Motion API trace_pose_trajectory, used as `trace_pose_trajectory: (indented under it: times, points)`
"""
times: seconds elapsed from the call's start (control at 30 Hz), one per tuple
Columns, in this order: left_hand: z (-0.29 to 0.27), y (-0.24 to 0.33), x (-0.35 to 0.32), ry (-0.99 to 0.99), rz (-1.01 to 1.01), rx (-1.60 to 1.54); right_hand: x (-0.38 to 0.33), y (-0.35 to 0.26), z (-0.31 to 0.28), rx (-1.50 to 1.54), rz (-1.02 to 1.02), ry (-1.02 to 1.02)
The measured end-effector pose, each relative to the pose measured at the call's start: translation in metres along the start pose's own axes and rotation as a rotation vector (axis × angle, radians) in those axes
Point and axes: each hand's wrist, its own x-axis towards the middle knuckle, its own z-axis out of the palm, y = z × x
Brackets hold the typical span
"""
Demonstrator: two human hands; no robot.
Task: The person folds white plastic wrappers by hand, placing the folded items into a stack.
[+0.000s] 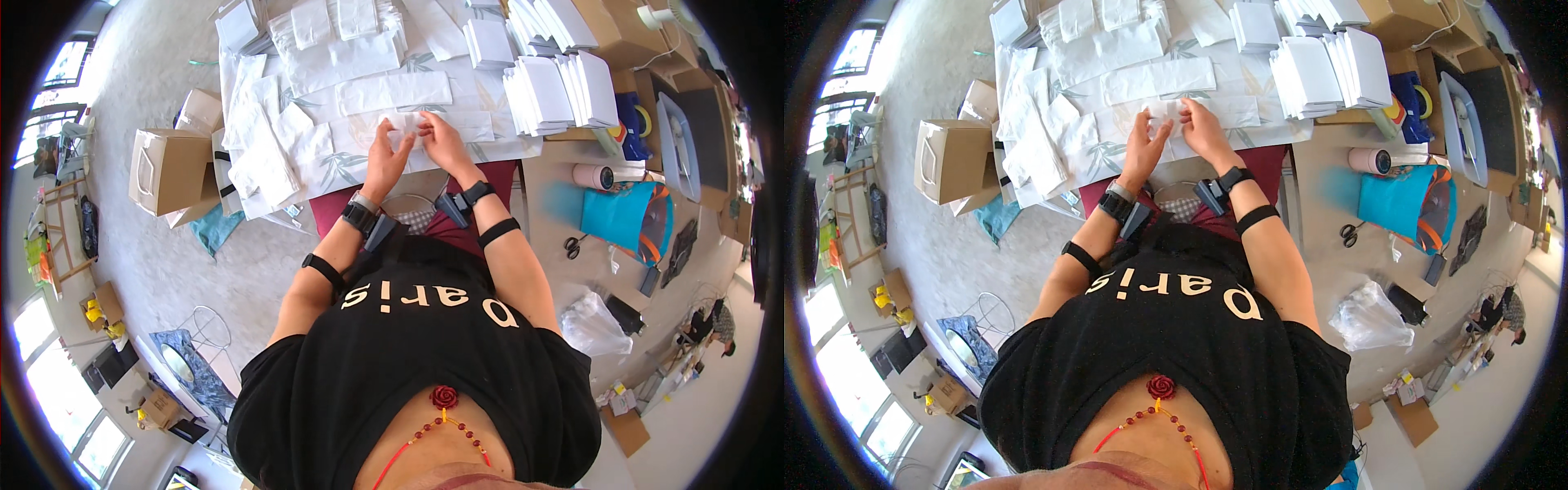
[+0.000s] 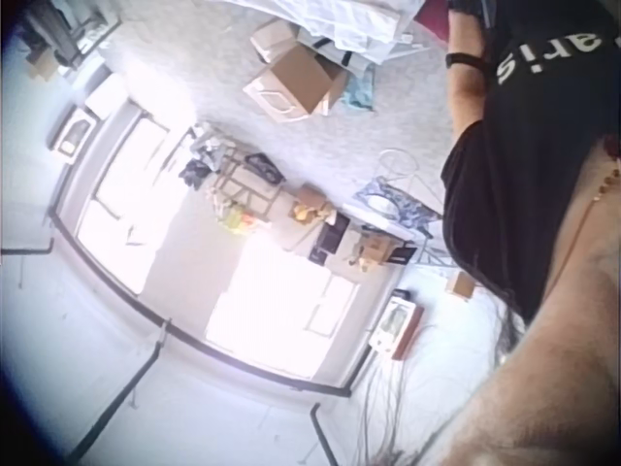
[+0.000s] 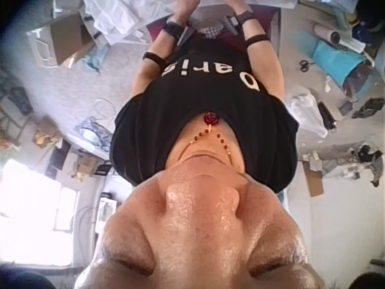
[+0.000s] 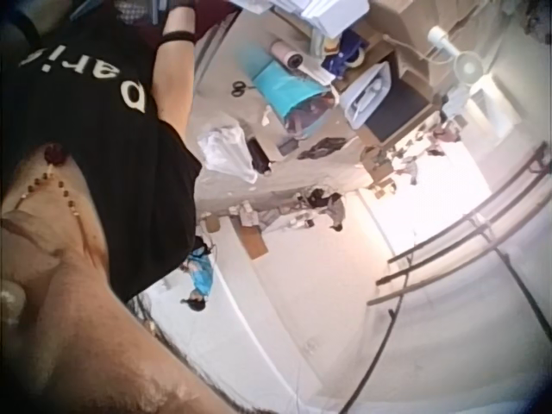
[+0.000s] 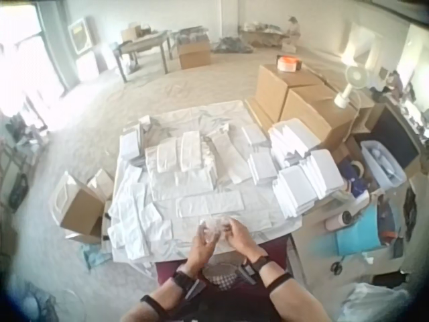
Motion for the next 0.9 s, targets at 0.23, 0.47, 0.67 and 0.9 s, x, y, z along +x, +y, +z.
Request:
trace_pose_trajectory:
  times: [0.23, 0.47, 0.67, 0.9]
  points:
    - [0.005, -0.006, 0.002, -0.081, -0.034, 0.089, -0.004, -0.013, -0.006, 0.026, 0.248, 0.234]
    - [-0.008, -0.013, 0.010, -0.050, -0.061, -0.115, -0.003, -0.001, -0.001, -0.176, 0.082, 0.327]
    - [-0.021, -0.015, 0.010, 0.286, -0.028, -0.151, 0.000, -0.002, 0.000, -0.237, 0.063, 0.305]
    - [-0.012, -0.014, -0.002, -0.103, 0.426, 0.697, 0.000, 0.002, 0.001, -0.269, 0.011, 0.340]
